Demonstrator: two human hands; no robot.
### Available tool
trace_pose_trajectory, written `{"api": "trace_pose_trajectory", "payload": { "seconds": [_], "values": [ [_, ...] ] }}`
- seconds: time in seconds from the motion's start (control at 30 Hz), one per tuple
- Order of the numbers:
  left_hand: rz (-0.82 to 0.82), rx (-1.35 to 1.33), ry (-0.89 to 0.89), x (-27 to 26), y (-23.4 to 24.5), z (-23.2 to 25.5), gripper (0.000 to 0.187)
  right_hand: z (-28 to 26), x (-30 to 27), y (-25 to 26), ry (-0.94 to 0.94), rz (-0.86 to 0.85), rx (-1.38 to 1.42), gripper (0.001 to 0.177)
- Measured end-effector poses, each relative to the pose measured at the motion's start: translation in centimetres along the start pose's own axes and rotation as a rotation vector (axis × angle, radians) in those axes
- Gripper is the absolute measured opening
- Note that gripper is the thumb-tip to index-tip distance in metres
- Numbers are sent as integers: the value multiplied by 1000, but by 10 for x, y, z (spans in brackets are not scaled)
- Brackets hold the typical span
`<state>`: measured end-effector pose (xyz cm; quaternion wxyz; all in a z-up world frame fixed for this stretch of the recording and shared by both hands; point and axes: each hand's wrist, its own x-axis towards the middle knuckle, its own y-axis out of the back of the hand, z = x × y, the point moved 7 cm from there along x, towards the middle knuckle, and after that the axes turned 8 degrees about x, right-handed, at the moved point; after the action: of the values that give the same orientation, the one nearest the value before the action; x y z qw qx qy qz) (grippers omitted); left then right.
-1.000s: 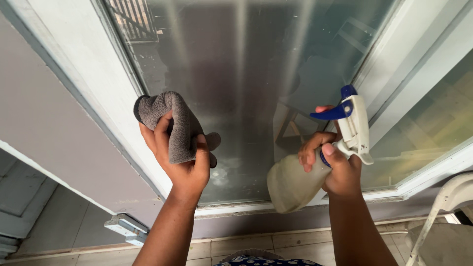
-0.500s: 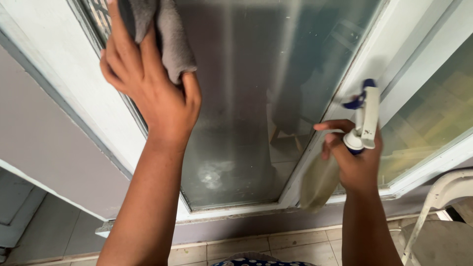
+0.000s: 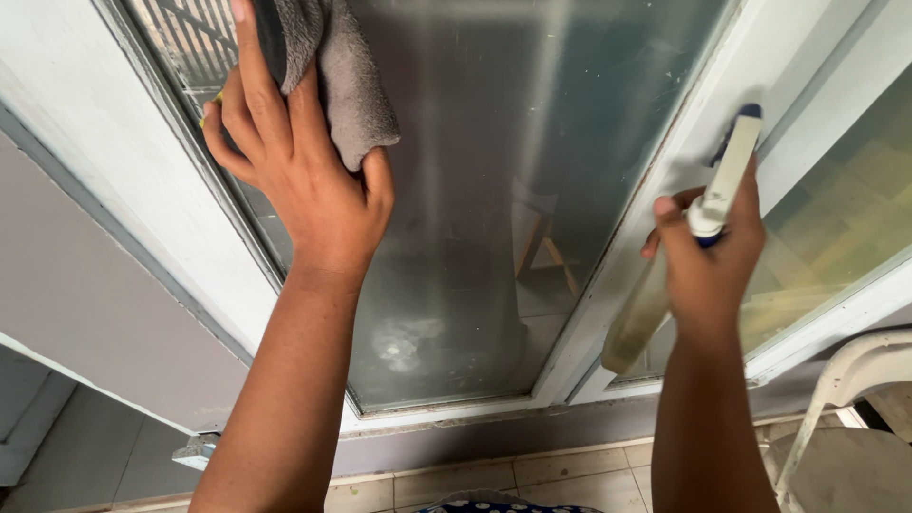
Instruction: The person sprays a glass door with a cleaning solution and wipes it with a cloth. They repeatedly spray and wipe the same area, focusing on the lower half of the door.
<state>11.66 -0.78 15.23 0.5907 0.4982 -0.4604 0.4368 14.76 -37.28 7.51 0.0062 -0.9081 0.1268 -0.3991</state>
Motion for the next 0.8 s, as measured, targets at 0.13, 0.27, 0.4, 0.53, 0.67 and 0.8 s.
{"api": "trace_pose_trajectory", "payload": {
  "seconds": [0.13, 0.27, 0.4, 0.53, 0.67, 0.8],
  "values": [
    [29, -6, -8, 4, 0, 1, 62, -20, 9, 10, 45, -39, 200, 30],
    [40, -9, -8, 4, 1, 1, 60, -36, 2, 17, 3, -110, 243, 38],
    [34, -11, -6, 4, 0, 1, 61, -23, 10, 28, -49, -144, 371, 34],
    [32, -9, -5, 2, -1, 1, 62, 12, 25, 36, -96, -147, 490, 42],
    [29, 2, -9, 1, -2, 0, 60, 34, 34, 33, -142, -295, 648, 49],
    [39, -3, -10, 3, 0, 1, 62, 49, 44, 33, -193, -314, 705, 50]
  ]
}}
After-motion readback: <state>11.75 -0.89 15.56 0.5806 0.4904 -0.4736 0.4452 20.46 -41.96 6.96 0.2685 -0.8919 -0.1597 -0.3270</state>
